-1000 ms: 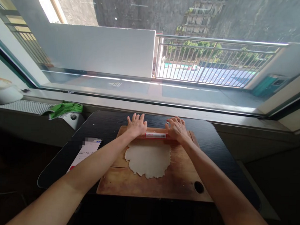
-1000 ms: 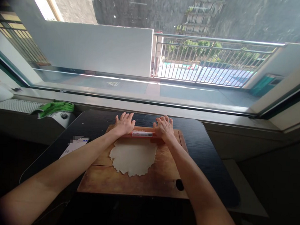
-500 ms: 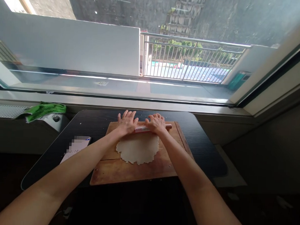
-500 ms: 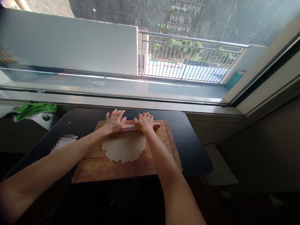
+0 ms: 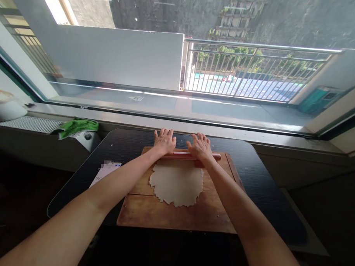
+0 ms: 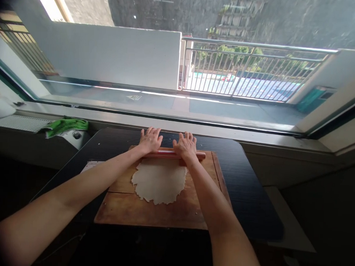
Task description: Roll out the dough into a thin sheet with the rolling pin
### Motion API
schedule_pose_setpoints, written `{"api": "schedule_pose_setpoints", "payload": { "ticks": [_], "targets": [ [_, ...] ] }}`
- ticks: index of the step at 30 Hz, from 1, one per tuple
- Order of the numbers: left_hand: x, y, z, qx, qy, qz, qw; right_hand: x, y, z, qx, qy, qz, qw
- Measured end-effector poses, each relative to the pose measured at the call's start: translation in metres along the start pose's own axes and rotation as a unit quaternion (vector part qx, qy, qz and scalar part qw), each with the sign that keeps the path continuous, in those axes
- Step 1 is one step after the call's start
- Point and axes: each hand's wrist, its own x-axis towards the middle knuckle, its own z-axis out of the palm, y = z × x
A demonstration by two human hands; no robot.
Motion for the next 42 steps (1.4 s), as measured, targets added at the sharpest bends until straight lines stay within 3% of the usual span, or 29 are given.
{"api": "schedule_pose_setpoints", "payload": {
  "ticks": [3, 6, 13, 16, 19, 22, 25, 28, 32, 34, 37, 40, 42],
  "targets": [
    [-0.034, -0.001, 0.009, -0.014, -0.029, 0.021, 0.999, -0.037, 0.007, 0.008, -0.015, 0.001, -0.055, 0.998],
    [-0.056, 0.0, 0.016, -0.013, 0.0, 0.048, 0.999, -0.059, 0.015, 0.013, -0.033, 0.014, -0.105, 0.994],
    [0.006, 0.003, 0.001, -0.008, 0.021, -0.039, 0.999, 0.009, 0.006, 0.0, -0.014, -0.034, -0.02, 0.999],
    [-0.008, 0.001, 0.005, -0.014, 0.003, -0.034, 0.999, -0.01, 0.008, 0.006, -0.026, -0.03, -0.045, 0.998],
    [-0.036, -0.001, 0.017, -0.031, 0.004, 0.0, 1.0, -0.044, 0.016, 0.018, -0.043, 0.024, -0.101, 0.994],
    [-0.03, -0.002, 0.02, -0.045, 0.034, 0.002, 0.998, -0.038, 0.016, 0.02, -0.039, 0.062, -0.094, 0.993],
    [0.007, -0.002, 0.011, -0.048, 0.08, -0.022, 0.995, 0.0, 0.009, 0.009, -0.012, 0.06, -0.017, 0.998],
    [0.029, -0.004, -0.005, -0.062, 0.163, -0.033, 0.984, 0.021, 0.005, -0.005, -0.007, 0.078, 0.049, 0.996],
    [-0.002, -0.008, -0.022, -0.127, 0.247, 0.043, 0.96, -0.007, 0.013, -0.004, -0.045, 0.079, -0.009, 0.996],
    [-0.032, -0.008, -0.028, -0.167, 0.23, 0.075, 0.956, -0.028, 0.018, -0.001, -0.056, 0.059, -0.042, 0.996],
    [-0.068, -0.007, -0.034, -0.185, 0.138, 0.066, 0.971, -0.048, 0.027, -0.006, -0.039, 0.014, 0.016, 0.999],
    [-0.078, -0.006, -0.034, -0.114, 0.032, 0.021, 0.993, -0.061, 0.043, -0.024, -0.022, -0.004, 0.099, 0.995],
    [-0.072, -0.006, -0.031, -0.068, -0.026, 0.008, 0.997, -0.073, 0.058, -0.035, -0.019, 0.012, 0.113, 0.993]
  ]
}}
